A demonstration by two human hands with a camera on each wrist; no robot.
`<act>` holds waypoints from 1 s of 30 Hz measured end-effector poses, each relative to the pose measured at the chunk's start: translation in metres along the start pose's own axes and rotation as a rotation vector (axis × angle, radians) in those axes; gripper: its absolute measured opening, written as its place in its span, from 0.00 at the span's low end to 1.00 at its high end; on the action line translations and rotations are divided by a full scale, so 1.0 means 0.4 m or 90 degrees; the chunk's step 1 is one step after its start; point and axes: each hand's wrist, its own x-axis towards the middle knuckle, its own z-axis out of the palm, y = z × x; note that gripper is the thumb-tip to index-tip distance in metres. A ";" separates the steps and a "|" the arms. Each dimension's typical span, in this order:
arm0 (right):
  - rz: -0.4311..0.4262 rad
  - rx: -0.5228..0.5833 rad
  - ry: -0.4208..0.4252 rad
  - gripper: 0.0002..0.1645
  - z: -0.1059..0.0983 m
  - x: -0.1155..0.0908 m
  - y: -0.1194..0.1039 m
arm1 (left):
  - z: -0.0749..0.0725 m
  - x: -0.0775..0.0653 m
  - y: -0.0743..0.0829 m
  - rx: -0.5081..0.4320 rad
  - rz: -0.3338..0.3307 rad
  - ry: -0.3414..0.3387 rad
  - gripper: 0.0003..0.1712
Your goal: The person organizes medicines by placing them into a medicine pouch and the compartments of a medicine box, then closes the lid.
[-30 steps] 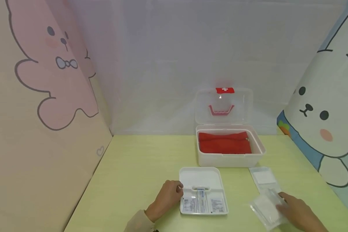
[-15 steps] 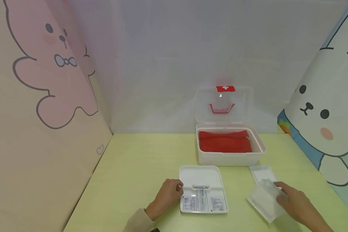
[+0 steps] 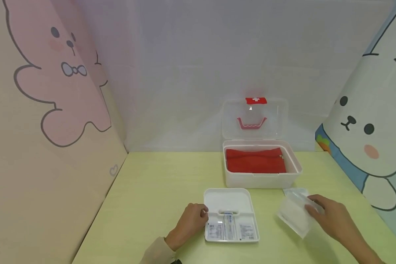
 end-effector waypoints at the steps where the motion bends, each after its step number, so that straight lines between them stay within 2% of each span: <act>1: -0.003 0.002 0.007 0.20 -0.005 0.003 -0.008 | 0.000 0.001 -0.001 -0.001 0.000 0.000 0.12; 4: -0.021 0.016 0.027 0.18 -0.023 0.016 -0.035 | -0.001 0.003 -0.002 0.001 -0.005 0.000 0.12; 10: -0.070 0.041 0.100 0.12 -0.036 0.044 -0.097 | -0.001 0.005 -0.004 -0.002 -0.005 0.001 0.12; 24: -0.165 0.093 0.192 0.08 0.001 0.104 -0.230 | 0.005 0.006 -0.006 -0.007 0.002 0.001 0.12; 30: -0.241 0.110 0.226 0.07 0.037 0.131 -0.271 | 0.004 0.002 -0.004 -0.006 0.007 0.005 0.12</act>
